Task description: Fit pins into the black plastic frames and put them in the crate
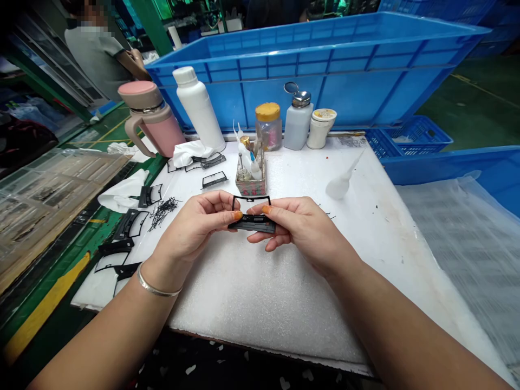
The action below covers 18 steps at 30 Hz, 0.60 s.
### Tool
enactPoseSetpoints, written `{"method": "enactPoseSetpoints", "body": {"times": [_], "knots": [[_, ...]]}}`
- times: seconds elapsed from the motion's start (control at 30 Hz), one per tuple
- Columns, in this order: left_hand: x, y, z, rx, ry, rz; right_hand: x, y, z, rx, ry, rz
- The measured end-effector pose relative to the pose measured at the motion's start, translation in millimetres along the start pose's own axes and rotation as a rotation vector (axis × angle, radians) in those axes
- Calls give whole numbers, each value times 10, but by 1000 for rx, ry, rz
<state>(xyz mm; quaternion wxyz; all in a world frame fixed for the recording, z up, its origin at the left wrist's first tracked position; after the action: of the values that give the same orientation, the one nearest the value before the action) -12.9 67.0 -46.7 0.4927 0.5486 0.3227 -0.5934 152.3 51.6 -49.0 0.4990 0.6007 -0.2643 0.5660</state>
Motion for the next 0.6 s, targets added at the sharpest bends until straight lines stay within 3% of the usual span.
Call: {"method": "enactPoseSetpoints", "body": {"times": [0.13,0.27,0.43,0.6], "knots": [[-63,-3,44,-94,108,-152,11,-16,6,-25,-8,-22],[-246,22,163,-220,426,-477,13,-52,14,-81,-1,-69],[-338,210,286,-124,782,-933,31,-60,7,-65,1,-145],[-328,282,304,-75,907,-1033,18,-78,7,-77,29,-191]]}}
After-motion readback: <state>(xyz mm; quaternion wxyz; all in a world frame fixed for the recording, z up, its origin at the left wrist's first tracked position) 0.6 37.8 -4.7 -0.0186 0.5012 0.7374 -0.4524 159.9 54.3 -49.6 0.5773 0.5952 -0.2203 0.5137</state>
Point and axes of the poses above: each hand's wrist, its own z-axis away from the middle knuckle, its own y-axis out of the palm, x = y × z, the point moved 5 cm from there along -z, towards the middle knuckle, and after that the axes turned 5 degrees about -y, right-handed, at the moved point
